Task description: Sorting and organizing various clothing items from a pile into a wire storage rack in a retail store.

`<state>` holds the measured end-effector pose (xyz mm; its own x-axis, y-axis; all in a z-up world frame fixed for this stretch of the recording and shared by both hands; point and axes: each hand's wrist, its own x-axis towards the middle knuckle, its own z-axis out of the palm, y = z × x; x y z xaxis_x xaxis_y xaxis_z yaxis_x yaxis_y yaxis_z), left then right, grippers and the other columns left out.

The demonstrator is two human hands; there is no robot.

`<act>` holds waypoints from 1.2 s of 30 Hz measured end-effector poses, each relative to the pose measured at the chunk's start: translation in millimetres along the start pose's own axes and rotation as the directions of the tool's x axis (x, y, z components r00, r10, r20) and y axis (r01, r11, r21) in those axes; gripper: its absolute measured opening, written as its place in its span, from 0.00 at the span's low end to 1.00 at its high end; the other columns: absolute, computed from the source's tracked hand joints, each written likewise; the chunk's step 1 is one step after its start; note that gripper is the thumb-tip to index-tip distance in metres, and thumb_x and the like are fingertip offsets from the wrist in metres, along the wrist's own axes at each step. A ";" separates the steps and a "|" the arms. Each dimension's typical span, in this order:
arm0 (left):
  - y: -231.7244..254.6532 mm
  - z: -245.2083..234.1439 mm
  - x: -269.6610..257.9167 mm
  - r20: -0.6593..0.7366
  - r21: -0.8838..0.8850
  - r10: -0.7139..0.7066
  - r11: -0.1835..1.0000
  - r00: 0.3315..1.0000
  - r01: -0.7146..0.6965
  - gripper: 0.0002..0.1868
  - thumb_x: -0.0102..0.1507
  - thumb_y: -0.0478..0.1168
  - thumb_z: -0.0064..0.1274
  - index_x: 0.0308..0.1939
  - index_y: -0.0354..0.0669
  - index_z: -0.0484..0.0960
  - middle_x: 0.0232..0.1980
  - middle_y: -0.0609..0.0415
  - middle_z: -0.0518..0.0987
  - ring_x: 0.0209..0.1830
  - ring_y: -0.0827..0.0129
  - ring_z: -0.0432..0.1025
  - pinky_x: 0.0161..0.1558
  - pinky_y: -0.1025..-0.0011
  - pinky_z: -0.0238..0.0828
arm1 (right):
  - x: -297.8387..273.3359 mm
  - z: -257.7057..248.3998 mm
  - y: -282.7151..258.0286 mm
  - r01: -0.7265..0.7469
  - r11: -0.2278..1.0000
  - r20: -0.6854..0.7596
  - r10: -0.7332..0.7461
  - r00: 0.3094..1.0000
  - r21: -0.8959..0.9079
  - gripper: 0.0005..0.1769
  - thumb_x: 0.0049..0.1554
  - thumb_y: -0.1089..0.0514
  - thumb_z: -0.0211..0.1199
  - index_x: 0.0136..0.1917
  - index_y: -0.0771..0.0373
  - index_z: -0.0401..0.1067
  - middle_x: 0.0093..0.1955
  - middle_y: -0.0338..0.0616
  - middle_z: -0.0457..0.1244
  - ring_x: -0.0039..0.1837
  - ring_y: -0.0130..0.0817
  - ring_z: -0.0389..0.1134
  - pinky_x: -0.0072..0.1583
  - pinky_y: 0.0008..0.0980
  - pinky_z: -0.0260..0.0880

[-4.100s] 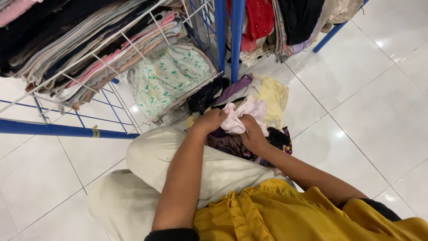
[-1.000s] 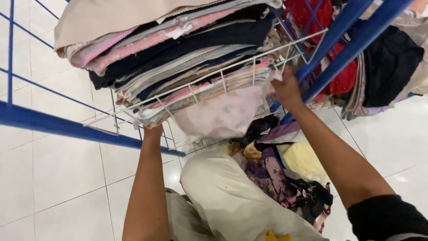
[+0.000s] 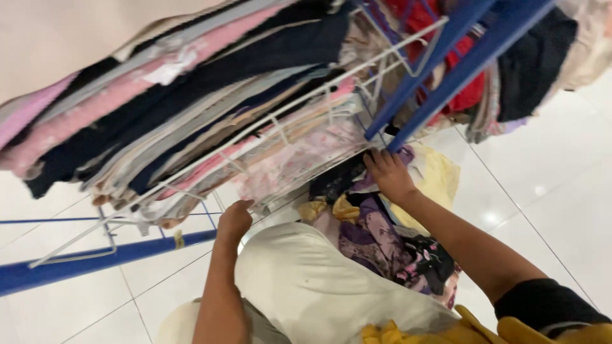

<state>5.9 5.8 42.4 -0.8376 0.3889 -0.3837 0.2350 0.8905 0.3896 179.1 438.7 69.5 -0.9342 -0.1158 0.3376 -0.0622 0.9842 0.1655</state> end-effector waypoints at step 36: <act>274.7 47.0 -85.3 0.275 0.211 0.289 0.912 0.917 -0.351 0.15 0.65 0.44 0.48 0.50 0.39 0.78 0.48 0.37 0.83 0.50 0.45 0.78 0.51 0.49 0.74 | -171.5 5.0 -16.7 -0.617 0.584 0.351 0.512 0.784 0.528 0.10 0.54 0.65 0.58 0.50 0.61 0.73 0.51 0.51 0.66 0.57 0.57 0.65 0.56 0.52 0.68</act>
<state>165.1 228.4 142.8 -0.5641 0.6792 -0.4696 0.6125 0.7256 0.3136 338.6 442.8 4.2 -0.8878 0.4595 0.0244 0.3543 0.7165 -0.6009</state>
